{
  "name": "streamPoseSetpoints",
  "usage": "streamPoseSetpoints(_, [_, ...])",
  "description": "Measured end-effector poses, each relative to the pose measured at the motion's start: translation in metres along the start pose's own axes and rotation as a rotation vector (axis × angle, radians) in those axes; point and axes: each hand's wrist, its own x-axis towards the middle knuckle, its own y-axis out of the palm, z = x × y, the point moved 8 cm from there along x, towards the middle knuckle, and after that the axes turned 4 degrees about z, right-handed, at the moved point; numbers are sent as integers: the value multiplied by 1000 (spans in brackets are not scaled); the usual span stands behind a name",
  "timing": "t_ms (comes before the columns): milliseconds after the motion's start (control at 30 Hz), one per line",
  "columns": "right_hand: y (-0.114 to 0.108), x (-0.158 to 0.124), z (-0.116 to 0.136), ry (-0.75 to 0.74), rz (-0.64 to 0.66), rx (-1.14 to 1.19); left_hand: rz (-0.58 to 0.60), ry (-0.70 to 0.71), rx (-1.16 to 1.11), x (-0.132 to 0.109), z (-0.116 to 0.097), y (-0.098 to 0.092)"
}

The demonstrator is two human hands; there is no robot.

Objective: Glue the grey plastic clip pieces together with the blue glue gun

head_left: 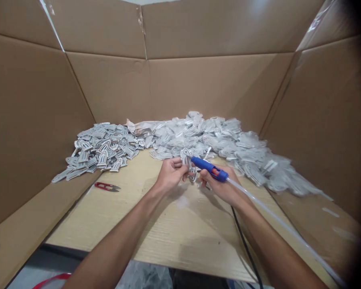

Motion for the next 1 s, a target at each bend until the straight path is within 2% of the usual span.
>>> streamPoseSetpoints(300, [3, 2, -6, 62, 5, 28, 16, 41, 62, 0, -1, -2])
streamPoseSetpoints(733, [-3, 0, -1, 118, -27, 31, 20, 105, 65, -4, -13, 2])
streamPoseSetpoints(867, [-1, 0, 4, 55, 13, -16, 31, 118, 78, -4, -13, 2])
streamPoseSetpoints(1000, [6, -2, 17, -142, 83, -184, 91, 140, 122, -4, -12, 3])
